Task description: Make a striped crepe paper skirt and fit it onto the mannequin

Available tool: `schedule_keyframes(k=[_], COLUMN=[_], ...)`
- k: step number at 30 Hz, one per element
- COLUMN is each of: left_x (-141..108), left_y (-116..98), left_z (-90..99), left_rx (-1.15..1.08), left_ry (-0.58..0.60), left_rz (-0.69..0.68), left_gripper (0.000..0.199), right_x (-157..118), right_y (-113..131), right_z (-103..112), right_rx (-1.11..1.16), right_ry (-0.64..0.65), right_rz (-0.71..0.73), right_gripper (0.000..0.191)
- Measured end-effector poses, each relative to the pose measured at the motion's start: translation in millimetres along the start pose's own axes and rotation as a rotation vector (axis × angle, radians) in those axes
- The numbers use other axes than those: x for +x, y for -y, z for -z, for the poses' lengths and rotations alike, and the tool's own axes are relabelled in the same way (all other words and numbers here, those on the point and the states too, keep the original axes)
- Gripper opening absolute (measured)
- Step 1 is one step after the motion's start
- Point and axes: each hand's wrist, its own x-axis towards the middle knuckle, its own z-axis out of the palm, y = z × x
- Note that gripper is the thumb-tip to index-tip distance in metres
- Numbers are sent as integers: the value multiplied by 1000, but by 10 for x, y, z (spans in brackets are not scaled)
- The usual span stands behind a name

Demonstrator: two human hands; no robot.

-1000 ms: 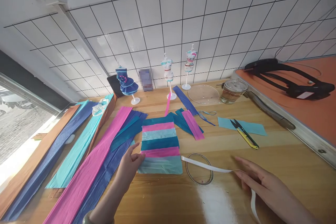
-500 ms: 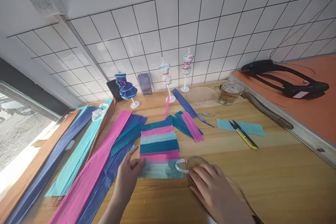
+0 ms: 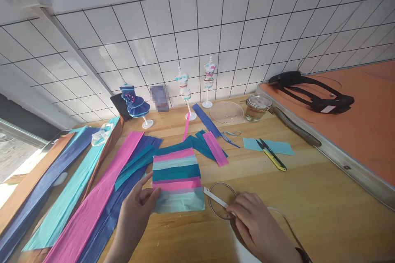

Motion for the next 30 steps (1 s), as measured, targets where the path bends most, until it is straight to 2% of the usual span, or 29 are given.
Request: schedule_keyframes(k=[6,9,17,26,30], left_x=[-16,-14,-24,-186,-203], left_y=[-76,-89,-83,-271,-325], left_z=[12,15,34,-19,-20], left_rx=[23,45,49,55,94], left_ry=[-45,-48,-20,-61,-67], left_rz=[-40,-48,-30,-93,-71], left_gripper=[63,59,61,50,50], right_x=[-95,-117,-89,-75,-68], right_y=[-37,-81,-170,-179,-179], right_z=[-119,-156,-31,-14,15], right_rx=[-66,-96,-130,-53,-14], right_ry=[52,54,38,118,180], right_rz=[-20,-3,12,-67,-111], right_gripper=[15,21,21,16,14])
